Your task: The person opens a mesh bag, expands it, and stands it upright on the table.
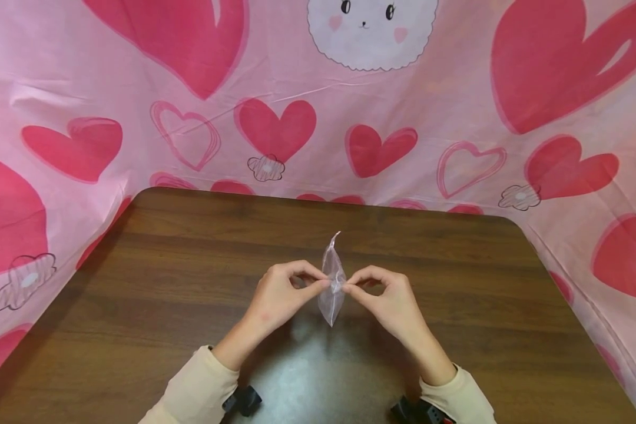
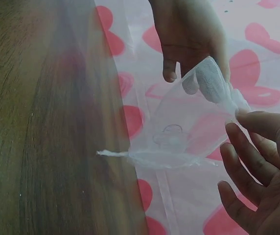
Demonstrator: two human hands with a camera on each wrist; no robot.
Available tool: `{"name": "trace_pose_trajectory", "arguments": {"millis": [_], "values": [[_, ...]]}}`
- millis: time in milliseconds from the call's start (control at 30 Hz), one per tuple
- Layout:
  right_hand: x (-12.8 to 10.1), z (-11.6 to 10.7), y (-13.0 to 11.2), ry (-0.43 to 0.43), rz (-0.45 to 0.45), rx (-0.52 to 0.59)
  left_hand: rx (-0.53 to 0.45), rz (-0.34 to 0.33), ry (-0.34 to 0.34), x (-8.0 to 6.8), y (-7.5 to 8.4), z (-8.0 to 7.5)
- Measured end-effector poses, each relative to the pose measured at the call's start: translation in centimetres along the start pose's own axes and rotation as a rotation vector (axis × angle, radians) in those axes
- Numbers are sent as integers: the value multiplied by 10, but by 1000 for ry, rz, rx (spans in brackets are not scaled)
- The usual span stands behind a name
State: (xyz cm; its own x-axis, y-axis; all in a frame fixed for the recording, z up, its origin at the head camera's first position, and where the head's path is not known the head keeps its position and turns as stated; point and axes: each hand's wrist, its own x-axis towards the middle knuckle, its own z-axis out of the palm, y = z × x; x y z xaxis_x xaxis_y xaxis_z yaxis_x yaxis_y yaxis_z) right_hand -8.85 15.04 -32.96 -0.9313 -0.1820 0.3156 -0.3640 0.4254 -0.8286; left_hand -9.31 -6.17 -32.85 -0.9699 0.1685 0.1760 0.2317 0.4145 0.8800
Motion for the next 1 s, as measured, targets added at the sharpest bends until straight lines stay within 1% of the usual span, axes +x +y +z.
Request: {"name": "trace_pose_trajectory", "arguments": {"millis": [167, 267, 367, 567, 800, 900, 1000], "values": [[0, 1, 0, -34, -7, 33, -26, 11, 4, 0, 0, 1], [0, 1, -1, -56, 14, 43, -50, 14, 1, -1, 0, 3], [0, 3, -3, -58, 37, 35, -51, 22, -12, -1, 0, 4], [1, 6, -5, -21, 38, 32, -27, 36, -36, -2, 0, 6], [1, 7, -4, 50, 47, 91, -15, -14, -25, -3, -2, 6], [2, 7, -4, 72, 50, 96, -12, -9, -13, -4, -2, 5], [1, 7, -4, 76, 60, 83, -18, 21, -5, -5, -2, 5]]}}
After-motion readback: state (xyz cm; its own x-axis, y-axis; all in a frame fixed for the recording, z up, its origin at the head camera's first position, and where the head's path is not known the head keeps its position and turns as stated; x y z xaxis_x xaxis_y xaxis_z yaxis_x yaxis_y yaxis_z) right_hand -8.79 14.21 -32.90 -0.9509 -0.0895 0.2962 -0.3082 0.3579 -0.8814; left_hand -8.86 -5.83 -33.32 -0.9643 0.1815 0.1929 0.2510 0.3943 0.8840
